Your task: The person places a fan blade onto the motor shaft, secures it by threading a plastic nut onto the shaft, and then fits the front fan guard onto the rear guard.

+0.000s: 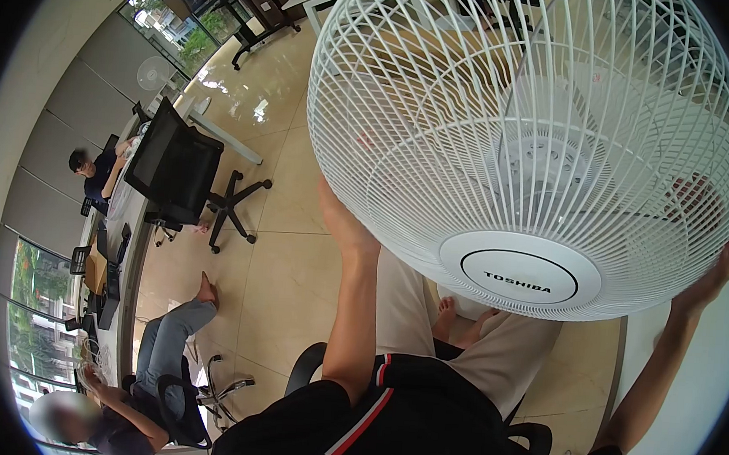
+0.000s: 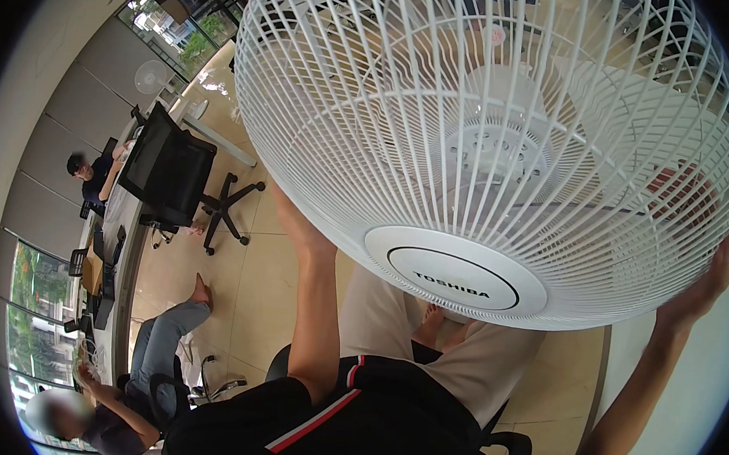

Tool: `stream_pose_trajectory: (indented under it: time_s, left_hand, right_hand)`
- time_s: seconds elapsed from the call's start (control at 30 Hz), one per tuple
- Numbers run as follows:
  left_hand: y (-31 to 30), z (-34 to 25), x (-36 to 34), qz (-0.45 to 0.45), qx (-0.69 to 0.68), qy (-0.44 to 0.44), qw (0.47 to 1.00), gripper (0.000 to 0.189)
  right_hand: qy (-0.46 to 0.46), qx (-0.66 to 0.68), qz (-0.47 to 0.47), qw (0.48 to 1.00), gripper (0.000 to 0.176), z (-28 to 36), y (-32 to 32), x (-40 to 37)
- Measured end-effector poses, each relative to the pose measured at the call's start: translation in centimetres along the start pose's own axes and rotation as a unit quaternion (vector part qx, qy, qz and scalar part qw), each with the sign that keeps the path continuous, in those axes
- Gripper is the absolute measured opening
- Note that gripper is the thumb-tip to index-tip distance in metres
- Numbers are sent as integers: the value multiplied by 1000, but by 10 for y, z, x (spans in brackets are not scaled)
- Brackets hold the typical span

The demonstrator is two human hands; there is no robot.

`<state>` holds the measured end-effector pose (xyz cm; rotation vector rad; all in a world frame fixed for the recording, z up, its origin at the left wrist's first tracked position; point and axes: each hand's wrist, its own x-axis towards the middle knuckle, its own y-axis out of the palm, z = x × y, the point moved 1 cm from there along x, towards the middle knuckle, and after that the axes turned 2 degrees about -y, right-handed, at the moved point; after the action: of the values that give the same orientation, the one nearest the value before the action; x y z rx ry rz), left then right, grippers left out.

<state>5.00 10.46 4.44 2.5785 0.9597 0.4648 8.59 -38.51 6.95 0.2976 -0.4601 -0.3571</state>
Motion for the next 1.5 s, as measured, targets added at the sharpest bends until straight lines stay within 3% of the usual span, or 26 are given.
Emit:
stream_pose_trajectory:
  time_s: [0.1, 0.3, 0.4, 0.47, 0.6, 0.67, 0.8, 1.33, 1.5]
  left_hand:
    - [-1, 3, -5, -7, -11, -12, 1000, 46]
    - [-3, 0, -5, 10, -9, -8, 1000, 47]
    - [0, -4, -10, -15, -7, 0, 1000, 49]
    - [5, -7, -10, -34, -28, 11, 999, 49]
    - [11, -10, -13, 15, -23, 32, 999, 49]
    - [12, -14, -15, 20, -12, 31, 999, 48]
    - [12, -18, -19, 36, -7, 28, 999, 47]
    - [5, -20, -28, 42, -31, 24, 998, 45]
    - [8, -24, -32, 17, -69, 11, 997, 50]
  right_hand:
    - [29, 11, -22, 999, 61, 17, 23, -7]
    - [15, -13, -23, 1000, 59, 7, 2, 3]
    - [28, 7, 59, 998, 59, 8, -2, 5]
    - [20, 11, 59, 998, 60, 3, 3, 5]
    - [-5, -21, 23, 999, 62, 2, 19, -1]
    - [23, -62, 69, 995, 62, 21, 38, -11]
    - [-33, -115, 57, 991, 68, 40, 66, -19]
    - [-67, -208, 44, 975, 76, 45, 72, -20]
    - [-124, -233, 61, 963, 65, 53, 79, -25]
